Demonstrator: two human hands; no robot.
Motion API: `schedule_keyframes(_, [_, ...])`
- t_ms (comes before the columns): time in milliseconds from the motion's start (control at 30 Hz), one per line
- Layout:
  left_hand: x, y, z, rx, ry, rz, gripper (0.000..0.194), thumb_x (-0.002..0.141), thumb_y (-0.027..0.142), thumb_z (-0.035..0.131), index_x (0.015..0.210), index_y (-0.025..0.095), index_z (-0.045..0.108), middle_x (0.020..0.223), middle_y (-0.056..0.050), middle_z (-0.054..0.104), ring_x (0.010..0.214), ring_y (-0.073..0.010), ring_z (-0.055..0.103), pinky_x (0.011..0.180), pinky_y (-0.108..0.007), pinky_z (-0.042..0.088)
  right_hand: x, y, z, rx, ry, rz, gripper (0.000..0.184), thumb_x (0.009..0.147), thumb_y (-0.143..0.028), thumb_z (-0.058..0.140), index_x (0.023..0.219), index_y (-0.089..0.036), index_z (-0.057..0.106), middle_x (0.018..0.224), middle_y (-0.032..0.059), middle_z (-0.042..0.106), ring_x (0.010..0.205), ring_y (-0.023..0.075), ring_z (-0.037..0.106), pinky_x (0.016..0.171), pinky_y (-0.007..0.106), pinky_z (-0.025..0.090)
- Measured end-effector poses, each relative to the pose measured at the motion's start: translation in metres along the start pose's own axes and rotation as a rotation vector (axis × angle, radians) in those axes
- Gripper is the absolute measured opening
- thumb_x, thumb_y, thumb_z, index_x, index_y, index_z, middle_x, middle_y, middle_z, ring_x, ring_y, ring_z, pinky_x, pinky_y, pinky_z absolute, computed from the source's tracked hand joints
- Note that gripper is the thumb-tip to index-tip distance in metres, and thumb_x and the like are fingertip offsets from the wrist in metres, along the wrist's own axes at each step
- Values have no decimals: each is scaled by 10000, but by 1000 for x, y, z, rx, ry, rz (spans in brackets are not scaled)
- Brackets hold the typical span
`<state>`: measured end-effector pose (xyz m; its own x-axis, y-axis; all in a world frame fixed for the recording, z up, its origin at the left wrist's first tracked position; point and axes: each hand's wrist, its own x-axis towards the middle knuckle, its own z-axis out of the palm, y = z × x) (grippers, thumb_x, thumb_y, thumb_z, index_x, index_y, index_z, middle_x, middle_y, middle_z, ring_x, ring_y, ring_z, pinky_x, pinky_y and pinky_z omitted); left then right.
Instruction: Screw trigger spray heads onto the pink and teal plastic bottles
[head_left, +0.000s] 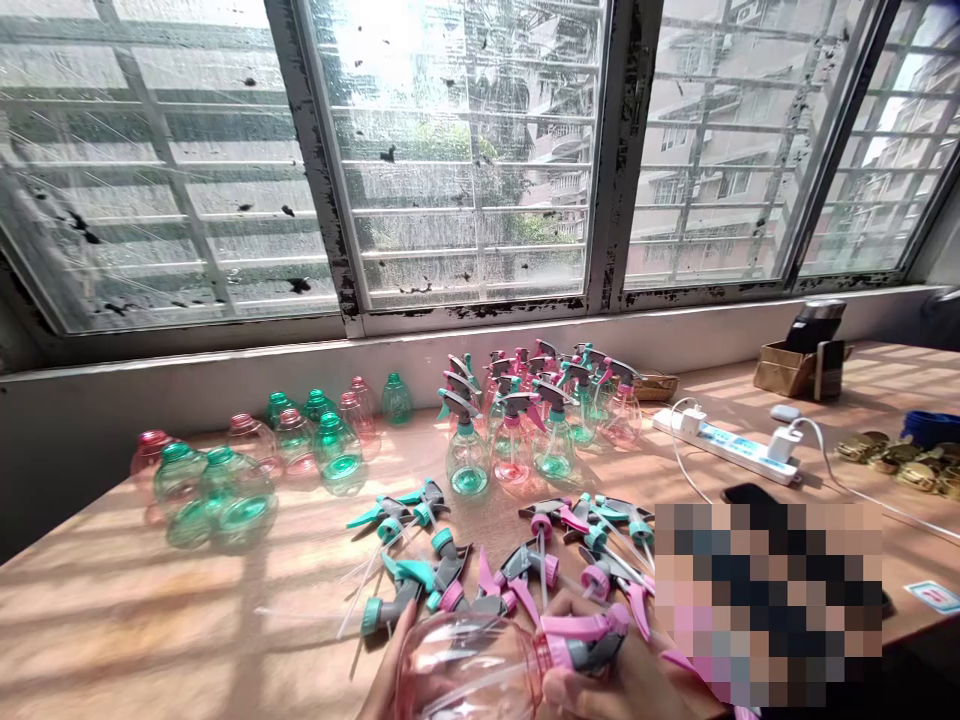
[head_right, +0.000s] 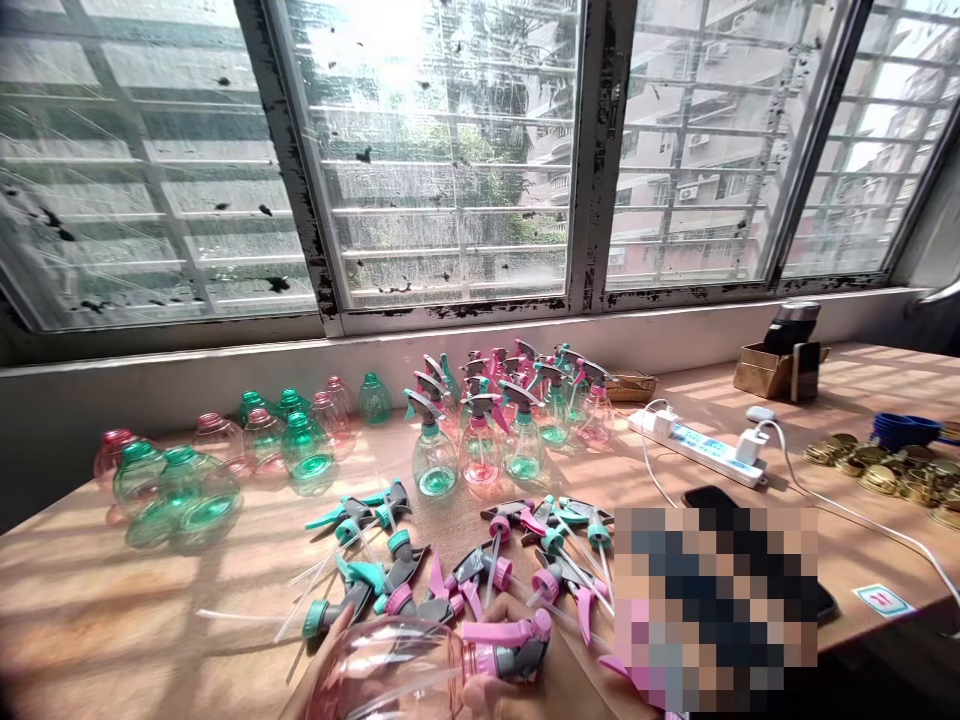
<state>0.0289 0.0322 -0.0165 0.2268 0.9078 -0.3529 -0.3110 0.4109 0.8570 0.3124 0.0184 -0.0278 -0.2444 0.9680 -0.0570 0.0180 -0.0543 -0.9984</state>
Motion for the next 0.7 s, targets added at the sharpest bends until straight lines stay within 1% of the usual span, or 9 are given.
schedule_keyframes(100, [2, 10, 8, 37, 43, -87, 1015, 870, 821, 671, 1693, 287, 410, 1272, -140, 839, 1067, -403, 843, 976, -491, 653, 0, -1, 0, 5, -13, -11, 538, 619, -552, 1004, 959, -186, 803, 636, -5, 634, 582, 182, 599, 597, 281, 586])
schedule_keyframes(167, [5, 10, 6, 40, 36, -131, 996, 896, 821, 633, 1694, 268, 408, 1213, -141, 855, 983, -384, 856, 937, -481, 662, 0, 0, -1, 7, -6, -3, 483, 645, -538, 996, 905, -181, 802, 639, 3, 644, 582, 188, 613, 596, 286, 590])
schedule_keyframes(233, [7, 3, -3, 18, -2, -116, 1040, 895, 839, 612, 1719, 262, 346, 1239, -151, 844, 910, -355, 859, 879, -452, 672, -1, 2, -2, 8, 17, 4, 431, 662, -525, 991, 827, -179, 795, 669, 19, 670, 623, 208, 648, 647, 309, 612])
schedule_keyframes(300, [8, -8, -15, -6, -25, -35, 1159, 839, 836, 692, 1749, 282, 236, 1380, -163, 786, 870, -325, 851, 824, -412, 674, -1, 5, -3, 12, 44, 7, 404, 665, -513, 992, 796, -187, 794, 721, 34, 705, 706, 240, 690, 732, 337, 631])
schedule_keyframes(367, [8, -17, -24, -21, -10, 67, 1295, 753, 768, 835, 1758, 337, 141, 1556, -149, 675, 891, -308, 843, 834, -389, 672, -1, 6, -3, 23, 55, 6, 399, 655, -508, 998, 817, -200, 802, 738, 33, 720, 739, 253, 704, 763, 351, 632])
schedule_keyframes(400, [8, -19, -25, -26, -1, 80, 1300, 747, 748, 853, 1755, 364, 128, 1590, -139, 647, 920, -312, 844, 853, -390, 673, -1, 6, -3, 30, 50, 7, 402, 656, -512, 996, 823, -203, 802, 714, 28, 715, 713, 248, 698, 743, 350, 627])
schedule_keyframes(533, [10, -9, -8, -42, -33, -18, 1076, 851, 809, 702, 1731, 363, 273, 1474, -122, 736, 1216, -405, 791, 973, -487, 654, 1, 3, 1, 55, 12, 1, 429, 675, -551, 979, 757, -193, 757, 598, 2, 652, 550, 189, 607, 615, 328, 567])
schedule_keyframes(633, [13, 2, 9, -24, -68, -96, 1093, 822, 866, 674, 1711, 314, 357, 1447, -147, 752, 1337, -479, 710, 974, -557, 646, 0, -3, 4, 76, -6, -29, 466, 695, -567, 967, 841, -193, 731, 610, -20, 633, 558, 155, 565, 608, 291, 525])
schedule_keyframes(700, [12, 4, 10, -10, -79, -119, 1132, 792, 870, 707, 1712, 311, 359, 1473, -150, 740, 1359, -491, 690, 997, -558, 639, -2, -8, 6, 93, -13, -49, 490, 718, -565, 956, 914, -189, 711, 609, -39, 615, 574, 136, 540, 621, 270, 496])
